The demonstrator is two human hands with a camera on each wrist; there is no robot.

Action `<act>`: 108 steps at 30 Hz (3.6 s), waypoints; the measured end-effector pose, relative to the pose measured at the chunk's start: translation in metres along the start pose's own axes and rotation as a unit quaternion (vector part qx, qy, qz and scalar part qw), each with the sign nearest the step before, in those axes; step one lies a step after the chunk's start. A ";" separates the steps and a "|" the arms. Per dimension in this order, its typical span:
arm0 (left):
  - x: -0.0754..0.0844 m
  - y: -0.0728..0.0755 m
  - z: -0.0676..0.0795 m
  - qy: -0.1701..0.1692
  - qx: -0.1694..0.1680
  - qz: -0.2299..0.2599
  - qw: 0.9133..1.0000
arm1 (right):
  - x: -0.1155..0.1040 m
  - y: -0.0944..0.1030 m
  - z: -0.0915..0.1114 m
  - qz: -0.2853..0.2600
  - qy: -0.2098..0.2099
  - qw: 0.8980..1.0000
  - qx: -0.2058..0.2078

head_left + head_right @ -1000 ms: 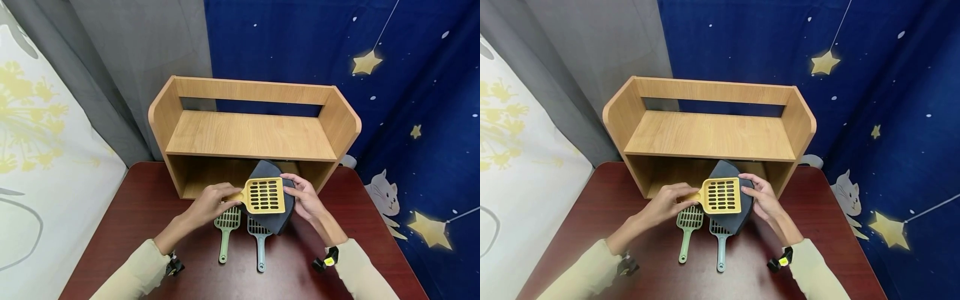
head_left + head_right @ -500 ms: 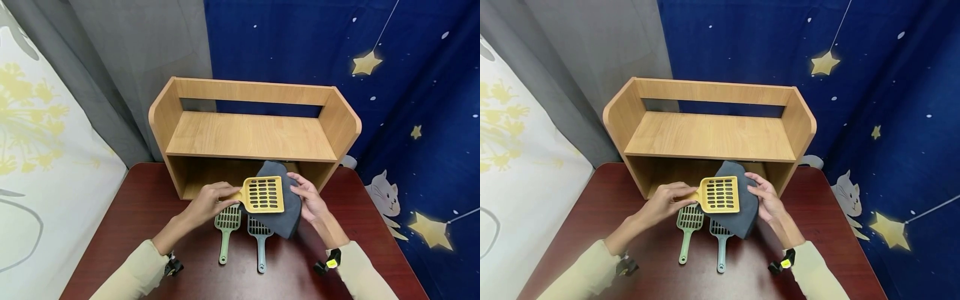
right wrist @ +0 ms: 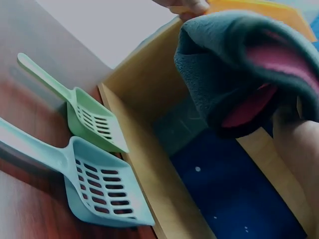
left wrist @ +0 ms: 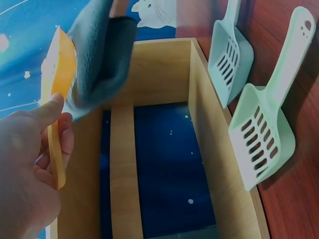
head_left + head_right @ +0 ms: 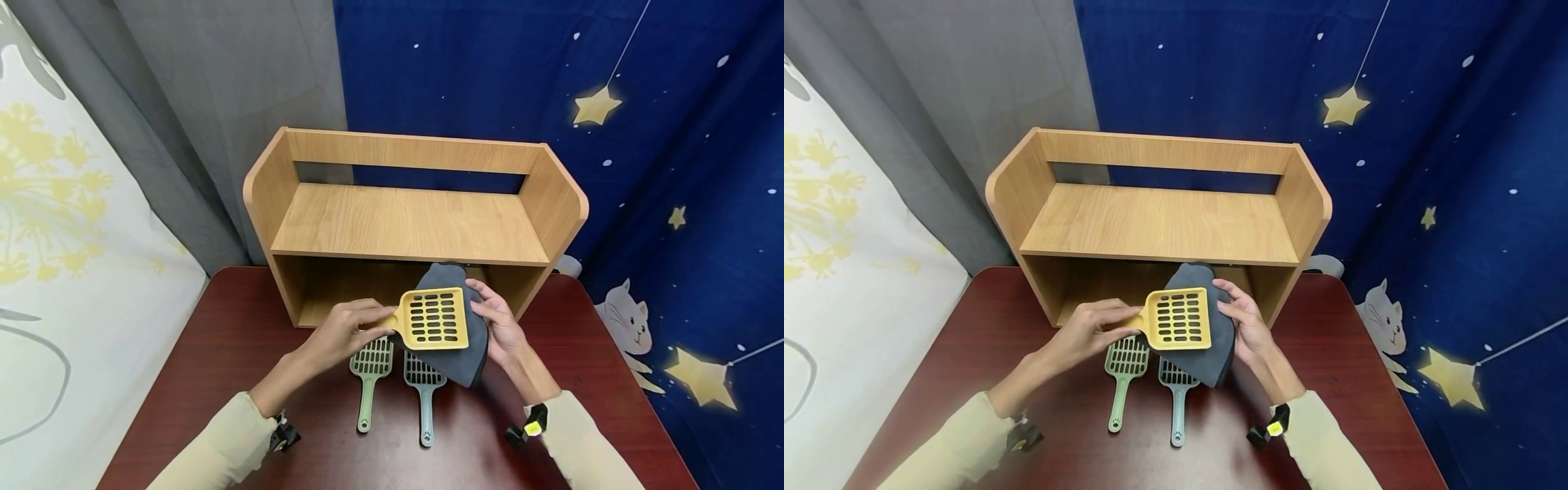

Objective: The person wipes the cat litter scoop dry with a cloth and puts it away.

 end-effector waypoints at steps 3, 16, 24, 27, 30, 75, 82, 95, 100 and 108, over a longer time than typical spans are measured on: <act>0.003 -0.001 -0.002 0.001 -0.006 0.008 1.000 | 0.009 -0.001 -0.005 -0.005 0.000 1.000 -0.012; 0.006 0.009 0.005 -0.019 -0.025 -0.012 0.999 | 0.009 0.001 -0.005 0.000 -0.003 0.997 -0.072; -0.006 0.013 0.013 -0.004 -0.017 -0.047 0.999 | -0.019 0.004 0.003 0.001 0.014 0.996 -0.084; -0.008 0.013 0.015 -0.003 -0.013 -0.057 0.998 | -0.025 0.006 0.006 0.019 0.020 0.997 -0.077; -0.012 0.014 0.017 -0.001 -0.014 -0.069 0.998 | -0.031 0.007 0.009 0.041 0.024 0.997 -0.058; -0.002 -0.005 -0.002 0.127 -0.016 -0.144 0.981 | 0.050 -0.104 0.038 0.524 0.248 0.813 0.060; -0.001 -0.009 -0.005 0.143 -0.017 -0.156 0.977 | 0.057 -0.102 0.039 0.534 0.266 0.800 0.060; 0.001 0.002 0.001 0.126 0.005 -0.152 0.980 | 0.026 -0.087 0.030 0.564 0.307 0.760 0.100; 0.006 -0.003 -0.004 0.142 0.011 -0.149 0.978 | 0.042 -0.100 0.031 0.548 0.287 0.781 0.079; 0.011 -0.011 -0.011 0.164 0.023 -0.146 0.975 | 0.060 -0.118 0.026 0.532 0.296 0.792 0.047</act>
Point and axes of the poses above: each hand's wrist, its own z-axis away from the middle knuckle, its own y-axis out of the back of the hand, x = y × z, the point moved 1 cm from there along -z, towards the middle knuckle, and after that the axes turned 8 degrees about y, right-handed, at the moved point
